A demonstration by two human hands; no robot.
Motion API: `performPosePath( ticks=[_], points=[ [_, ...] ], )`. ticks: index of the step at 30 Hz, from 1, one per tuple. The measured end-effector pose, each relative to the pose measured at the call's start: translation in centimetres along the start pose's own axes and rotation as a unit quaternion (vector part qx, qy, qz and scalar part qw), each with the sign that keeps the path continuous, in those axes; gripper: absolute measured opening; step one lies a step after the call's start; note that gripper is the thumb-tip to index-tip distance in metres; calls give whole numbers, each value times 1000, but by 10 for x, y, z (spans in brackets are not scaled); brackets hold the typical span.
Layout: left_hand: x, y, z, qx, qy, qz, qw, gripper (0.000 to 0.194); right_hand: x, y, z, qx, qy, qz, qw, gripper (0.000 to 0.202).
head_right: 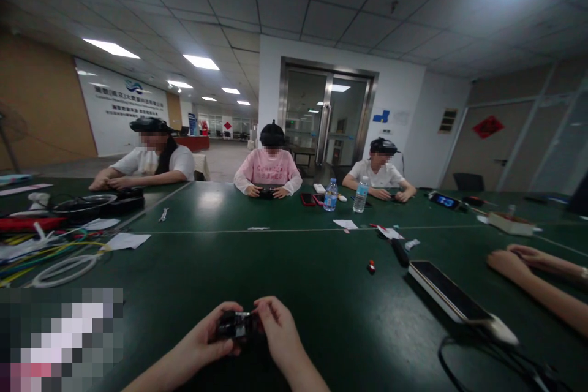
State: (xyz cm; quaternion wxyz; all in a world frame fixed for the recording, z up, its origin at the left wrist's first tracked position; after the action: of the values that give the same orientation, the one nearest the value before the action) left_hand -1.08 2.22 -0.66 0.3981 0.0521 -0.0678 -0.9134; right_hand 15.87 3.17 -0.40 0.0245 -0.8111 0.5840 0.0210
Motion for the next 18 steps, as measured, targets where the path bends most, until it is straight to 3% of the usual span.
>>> performPosePath(
  ticks=[7,13,18],
  points=[
    [3,2,7,-3,-17,-5,1000,42,2,-1,-6,26,25,-29,999,21],
    [1,3,6,6,13,8,1000,44,0,0,-8,24,14,-27,999,21],
    [2,4,8,1,-2,17,1000,41,0,-1,-10,31,23,-26,999,21]
  ],
)
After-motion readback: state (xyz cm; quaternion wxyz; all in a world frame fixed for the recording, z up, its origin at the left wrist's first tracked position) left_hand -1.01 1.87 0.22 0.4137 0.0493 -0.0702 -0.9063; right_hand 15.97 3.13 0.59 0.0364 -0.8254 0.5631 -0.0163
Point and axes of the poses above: each hand's wrist, its own x-axis away from the middle knuckle, its own y-axis out of the palm, z = x × y, the point moved 2 cm from there along -x, towards the middle knuckle, and after that the axes turned 7 degrees about -z, right-handed, at the moved point
